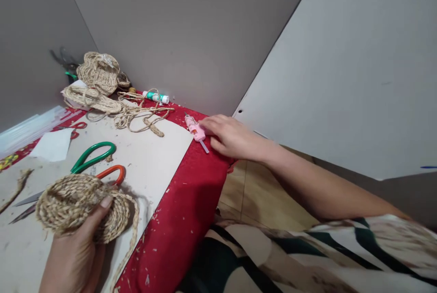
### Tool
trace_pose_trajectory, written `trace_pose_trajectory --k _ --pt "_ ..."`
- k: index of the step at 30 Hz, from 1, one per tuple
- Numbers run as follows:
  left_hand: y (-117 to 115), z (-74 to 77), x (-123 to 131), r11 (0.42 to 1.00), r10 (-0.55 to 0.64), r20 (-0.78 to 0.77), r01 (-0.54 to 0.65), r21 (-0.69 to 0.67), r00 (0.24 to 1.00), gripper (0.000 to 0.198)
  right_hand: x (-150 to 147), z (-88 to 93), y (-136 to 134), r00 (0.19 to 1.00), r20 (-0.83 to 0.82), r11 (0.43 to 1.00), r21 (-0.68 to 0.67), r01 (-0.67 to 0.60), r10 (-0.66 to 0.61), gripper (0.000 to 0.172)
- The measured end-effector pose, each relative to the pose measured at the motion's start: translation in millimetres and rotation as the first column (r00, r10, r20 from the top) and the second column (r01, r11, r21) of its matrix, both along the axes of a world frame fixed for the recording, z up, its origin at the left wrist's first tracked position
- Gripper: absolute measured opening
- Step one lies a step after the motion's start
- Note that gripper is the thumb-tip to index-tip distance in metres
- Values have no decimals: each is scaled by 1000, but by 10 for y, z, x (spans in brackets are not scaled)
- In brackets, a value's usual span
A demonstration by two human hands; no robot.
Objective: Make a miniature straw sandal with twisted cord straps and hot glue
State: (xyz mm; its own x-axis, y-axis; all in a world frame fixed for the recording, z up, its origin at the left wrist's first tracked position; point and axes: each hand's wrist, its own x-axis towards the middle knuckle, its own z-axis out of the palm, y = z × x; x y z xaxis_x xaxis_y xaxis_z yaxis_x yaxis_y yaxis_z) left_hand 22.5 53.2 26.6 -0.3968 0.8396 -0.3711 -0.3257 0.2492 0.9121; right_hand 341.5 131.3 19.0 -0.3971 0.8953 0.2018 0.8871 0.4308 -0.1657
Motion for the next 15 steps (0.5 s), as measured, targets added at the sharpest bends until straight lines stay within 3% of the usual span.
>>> trace_pose_trajectory --k 3,6,9,15 --pt "-3 1 -9 999 -22 24 21 40 999 46 51 -45 26 987 145 993 -89 79 -66 46" --pt "-9 -13 -17 997 -36 27 34 73 999 39 20 -85 103 976 191 990 -82 117 -99 33" --pt "3 -40 -29 997 -27 22 25 68 999 41 38 -90 186 981 172 992 -66 104 -92 23" --pt "9 -53 -51 996 -66 53 62 67 996 47 215 11 182 994 14 992 78 104 -105 23"
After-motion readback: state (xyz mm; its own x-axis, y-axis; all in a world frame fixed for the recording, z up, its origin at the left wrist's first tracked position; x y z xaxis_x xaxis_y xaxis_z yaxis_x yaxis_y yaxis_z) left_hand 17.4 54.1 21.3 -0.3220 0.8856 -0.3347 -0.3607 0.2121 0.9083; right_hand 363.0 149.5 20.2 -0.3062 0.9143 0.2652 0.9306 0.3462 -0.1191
